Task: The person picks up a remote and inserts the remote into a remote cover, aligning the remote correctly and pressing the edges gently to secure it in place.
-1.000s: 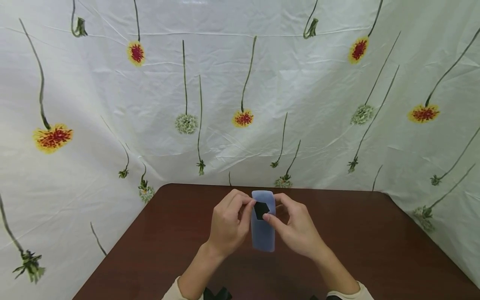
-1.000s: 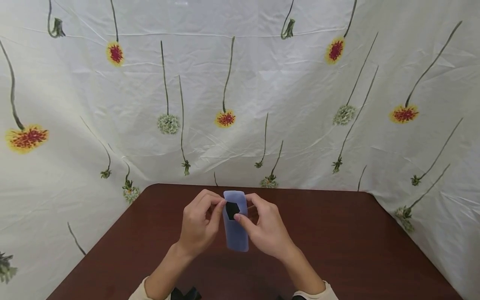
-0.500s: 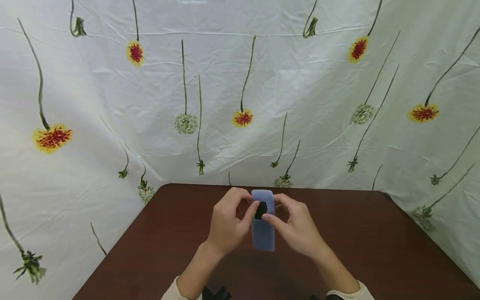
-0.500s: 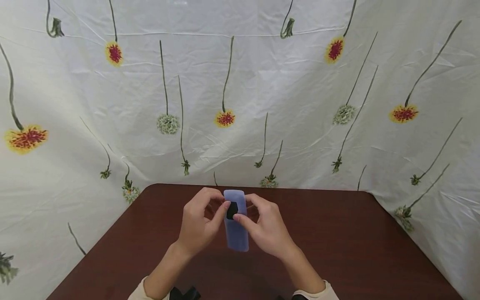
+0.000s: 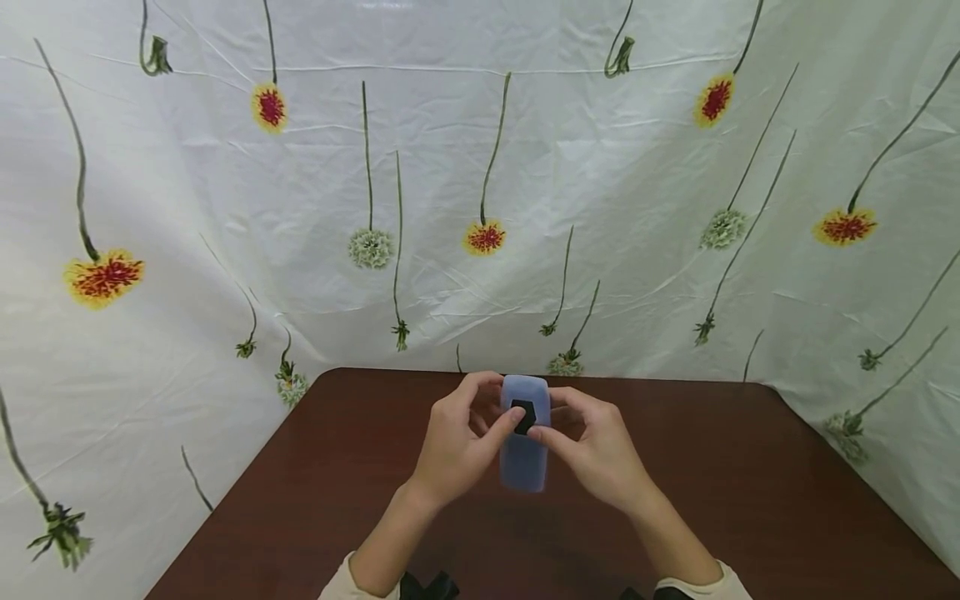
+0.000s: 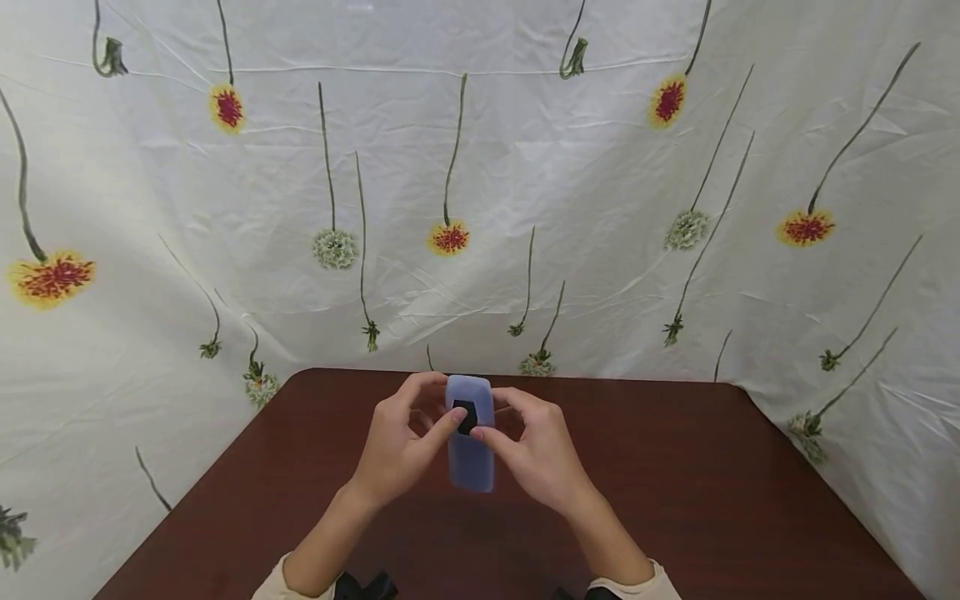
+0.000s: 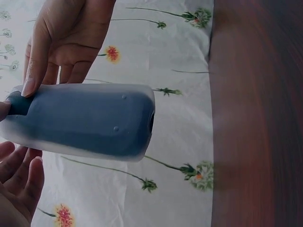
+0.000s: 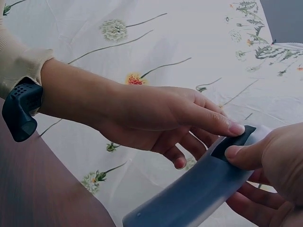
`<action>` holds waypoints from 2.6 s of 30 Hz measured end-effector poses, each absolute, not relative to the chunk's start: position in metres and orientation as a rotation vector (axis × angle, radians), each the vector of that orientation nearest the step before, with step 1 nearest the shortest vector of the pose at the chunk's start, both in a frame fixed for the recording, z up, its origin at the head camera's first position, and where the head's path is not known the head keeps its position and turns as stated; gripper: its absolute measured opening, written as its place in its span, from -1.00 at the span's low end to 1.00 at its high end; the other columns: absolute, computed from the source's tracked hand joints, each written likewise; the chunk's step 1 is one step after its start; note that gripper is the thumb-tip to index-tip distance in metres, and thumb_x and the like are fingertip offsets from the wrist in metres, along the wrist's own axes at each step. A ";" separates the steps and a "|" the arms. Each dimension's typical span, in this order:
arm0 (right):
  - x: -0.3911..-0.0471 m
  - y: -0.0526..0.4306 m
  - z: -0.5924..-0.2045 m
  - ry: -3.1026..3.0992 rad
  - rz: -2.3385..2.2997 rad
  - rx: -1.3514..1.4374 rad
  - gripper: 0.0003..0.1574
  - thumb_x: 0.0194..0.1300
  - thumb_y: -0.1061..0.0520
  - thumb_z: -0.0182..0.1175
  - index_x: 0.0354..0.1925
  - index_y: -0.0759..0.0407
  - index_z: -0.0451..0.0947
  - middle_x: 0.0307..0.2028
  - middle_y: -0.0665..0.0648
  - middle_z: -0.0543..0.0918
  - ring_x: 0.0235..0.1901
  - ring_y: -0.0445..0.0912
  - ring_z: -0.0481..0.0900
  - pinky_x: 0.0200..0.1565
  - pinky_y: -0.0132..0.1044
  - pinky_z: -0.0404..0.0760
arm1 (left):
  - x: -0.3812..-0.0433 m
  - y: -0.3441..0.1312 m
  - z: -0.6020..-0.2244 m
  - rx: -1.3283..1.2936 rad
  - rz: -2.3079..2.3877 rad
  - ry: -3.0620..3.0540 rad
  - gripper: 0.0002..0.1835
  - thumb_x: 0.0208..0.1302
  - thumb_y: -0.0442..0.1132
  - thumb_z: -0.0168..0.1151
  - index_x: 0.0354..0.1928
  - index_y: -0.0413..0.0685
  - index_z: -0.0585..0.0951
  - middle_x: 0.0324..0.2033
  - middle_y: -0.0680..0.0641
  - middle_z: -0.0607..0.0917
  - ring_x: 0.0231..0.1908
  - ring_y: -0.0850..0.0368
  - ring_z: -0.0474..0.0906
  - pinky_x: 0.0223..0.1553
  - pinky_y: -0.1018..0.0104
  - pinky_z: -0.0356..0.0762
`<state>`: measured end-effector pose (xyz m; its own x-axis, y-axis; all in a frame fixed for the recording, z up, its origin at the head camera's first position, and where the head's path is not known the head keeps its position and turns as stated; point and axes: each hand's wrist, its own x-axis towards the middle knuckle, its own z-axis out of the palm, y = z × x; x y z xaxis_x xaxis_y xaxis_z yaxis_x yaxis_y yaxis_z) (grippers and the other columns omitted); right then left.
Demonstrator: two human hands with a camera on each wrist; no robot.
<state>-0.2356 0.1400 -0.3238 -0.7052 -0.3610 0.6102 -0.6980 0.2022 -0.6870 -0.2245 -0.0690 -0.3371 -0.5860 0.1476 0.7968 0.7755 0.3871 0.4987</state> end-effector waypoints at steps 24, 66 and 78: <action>-0.238 0.140 -0.323 -1.996 1.932 0.895 -0.77 0.41 0.34 0.31 -0.01 0.44 0.70 -0.11 0.28 0.75 -0.15 0.03 0.77 -0.13 -0.10 0.73 | -0.225 -0.070 -0.336 -0.832 -1.443 -2.006 -0.66 0.37 -0.33 0.41 0.14 -0.16 0.64 -0.21 -0.03 0.77 -0.25 0.10 0.72 -0.34 0.21 0.71; -0.242 0.150 -0.322 -2.118 2.002 0.938 -0.54 0.28 0.30 0.44 0.15 0.28 0.63 -0.01 0.21 0.68 -0.04 0.10 0.66 -0.05 -0.11 0.67 | -0.224 -0.073 -0.334 -0.954 -1.562 -2.017 -0.67 0.32 -0.37 0.44 0.12 -0.12 0.70 -0.14 -0.03 0.76 -0.14 0.02 0.69 -0.19 0.11 0.71; -0.246 0.148 -0.326 -1.985 1.489 1.090 -0.59 0.19 0.35 0.50 0.00 0.11 0.71 -0.09 0.00 0.73 -0.05 -0.05 0.66 -0.03 -0.17 0.64 | -0.227 -0.073 -0.332 -0.957 -1.436 -1.972 -0.68 0.26 -0.40 0.48 0.04 -0.05 0.74 -0.05 0.03 0.71 -0.02 0.07 0.63 0.02 0.14 0.62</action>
<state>-0.2456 0.1484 -0.3257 -0.5996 -0.3327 0.7279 -0.7919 0.1150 -0.5997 -0.2269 -0.0728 -0.3325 -0.6182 0.2409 0.7482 0.7860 0.1903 0.5882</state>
